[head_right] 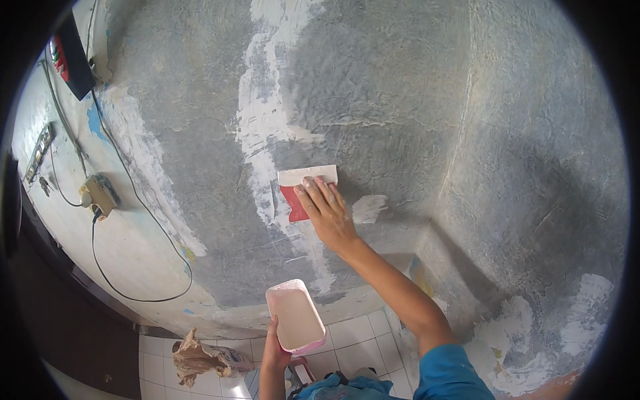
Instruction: The person applies plaster to a damaged wall using a putty knife to scoop the plaster from a plastic container and spread it onto the wall.
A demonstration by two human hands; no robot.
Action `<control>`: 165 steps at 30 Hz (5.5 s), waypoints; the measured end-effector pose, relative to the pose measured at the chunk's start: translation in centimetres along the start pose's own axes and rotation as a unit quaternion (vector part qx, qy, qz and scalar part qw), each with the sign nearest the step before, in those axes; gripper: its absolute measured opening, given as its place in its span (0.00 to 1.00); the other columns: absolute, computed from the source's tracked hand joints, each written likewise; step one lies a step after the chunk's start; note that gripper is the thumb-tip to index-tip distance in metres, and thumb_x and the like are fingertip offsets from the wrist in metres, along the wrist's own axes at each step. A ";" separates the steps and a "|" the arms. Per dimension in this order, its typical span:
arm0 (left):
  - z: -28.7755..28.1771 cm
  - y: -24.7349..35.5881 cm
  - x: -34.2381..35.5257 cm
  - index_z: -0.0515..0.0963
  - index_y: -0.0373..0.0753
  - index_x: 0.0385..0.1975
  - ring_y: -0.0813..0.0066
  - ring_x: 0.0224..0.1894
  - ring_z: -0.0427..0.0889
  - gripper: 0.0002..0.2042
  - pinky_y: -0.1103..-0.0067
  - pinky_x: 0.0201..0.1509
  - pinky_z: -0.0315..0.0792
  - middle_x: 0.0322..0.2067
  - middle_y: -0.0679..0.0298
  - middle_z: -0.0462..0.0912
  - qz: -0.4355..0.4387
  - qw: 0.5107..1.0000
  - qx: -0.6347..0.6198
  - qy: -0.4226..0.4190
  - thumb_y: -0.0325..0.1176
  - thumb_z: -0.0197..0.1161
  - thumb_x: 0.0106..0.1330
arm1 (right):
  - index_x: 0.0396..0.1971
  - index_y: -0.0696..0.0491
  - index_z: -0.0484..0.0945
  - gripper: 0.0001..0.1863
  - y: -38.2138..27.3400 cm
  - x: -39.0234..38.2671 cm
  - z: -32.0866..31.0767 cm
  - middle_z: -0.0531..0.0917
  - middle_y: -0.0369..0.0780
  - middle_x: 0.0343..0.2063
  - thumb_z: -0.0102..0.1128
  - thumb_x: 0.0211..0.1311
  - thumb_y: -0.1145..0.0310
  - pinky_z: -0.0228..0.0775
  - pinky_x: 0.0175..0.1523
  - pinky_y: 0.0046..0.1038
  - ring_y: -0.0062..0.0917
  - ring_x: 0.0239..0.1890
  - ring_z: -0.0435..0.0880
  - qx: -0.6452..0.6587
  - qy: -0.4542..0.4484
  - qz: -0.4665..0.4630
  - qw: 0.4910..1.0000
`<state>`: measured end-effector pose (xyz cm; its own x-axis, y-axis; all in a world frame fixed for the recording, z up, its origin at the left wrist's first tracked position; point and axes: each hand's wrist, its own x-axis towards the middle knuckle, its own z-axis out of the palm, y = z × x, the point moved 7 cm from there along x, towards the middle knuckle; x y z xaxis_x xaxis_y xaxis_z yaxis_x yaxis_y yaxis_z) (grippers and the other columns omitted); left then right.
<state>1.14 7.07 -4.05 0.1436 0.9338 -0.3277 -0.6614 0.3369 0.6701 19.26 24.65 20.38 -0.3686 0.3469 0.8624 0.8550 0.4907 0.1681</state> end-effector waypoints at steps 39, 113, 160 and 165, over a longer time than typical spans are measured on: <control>-1.6 0.7 -0.8 0.62 0.35 0.70 0.66 0.63 0.76 0.31 0.69 0.66 0.72 0.62 0.57 0.73 0.069 0.997 -0.011 0.031 0.51 0.55 0.77 | 0.68 0.49 0.71 0.29 0.8 12.2 -5.4 0.75 0.41 0.65 0.54 0.66 0.76 0.62 0.74 0.44 0.41 0.69 0.70 -0.078 0.117 -0.065 0.988; -57.3 -12.3 -25.5 0.64 0.32 0.69 0.60 0.65 0.71 0.31 0.69 0.69 0.65 0.62 0.53 0.72 -0.033 0.960 0.096 0.263 0.38 0.49 0.66 | 0.45 0.57 0.81 0.08 -58.9 -65.6 4.1 0.82 0.30 0.36 0.62 0.73 0.69 0.68 0.44 0.18 0.12 0.39 0.78 0.429 -0.192 0.828 0.306; -75.3 -2.5 -26.5 0.65 0.29 0.69 0.61 0.65 0.70 0.31 0.70 0.71 0.61 0.61 0.51 0.73 0.047 0.942 0.187 0.274 0.38 0.45 0.66 | 0.56 0.57 0.78 0.14 -73.7 -52.5 24.5 0.85 0.40 0.45 0.53 0.73 0.76 0.78 0.49 0.23 0.21 0.42 0.85 0.443 -0.321 0.559 0.624; -78.2 -0.5 -24.7 0.65 0.29 0.69 0.61 0.66 0.69 0.32 0.70 0.72 0.60 0.62 0.51 0.72 0.055 0.945 0.182 0.266 0.38 0.45 0.65 | 0.55 0.56 0.79 0.16 -76.2 -52.8 33.0 0.87 0.41 0.39 0.55 0.70 0.75 0.77 0.48 0.25 0.23 0.39 0.86 0.423 -0.359 0.490 0.673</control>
<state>-59.64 -25.61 -48.36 -0.3662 0.8054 -0.4660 -0.3397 0.3505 0.8728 -38.44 -4.66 -53.76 -0.1201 0.9825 -0.1422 0.4139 -0.0806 -0.9067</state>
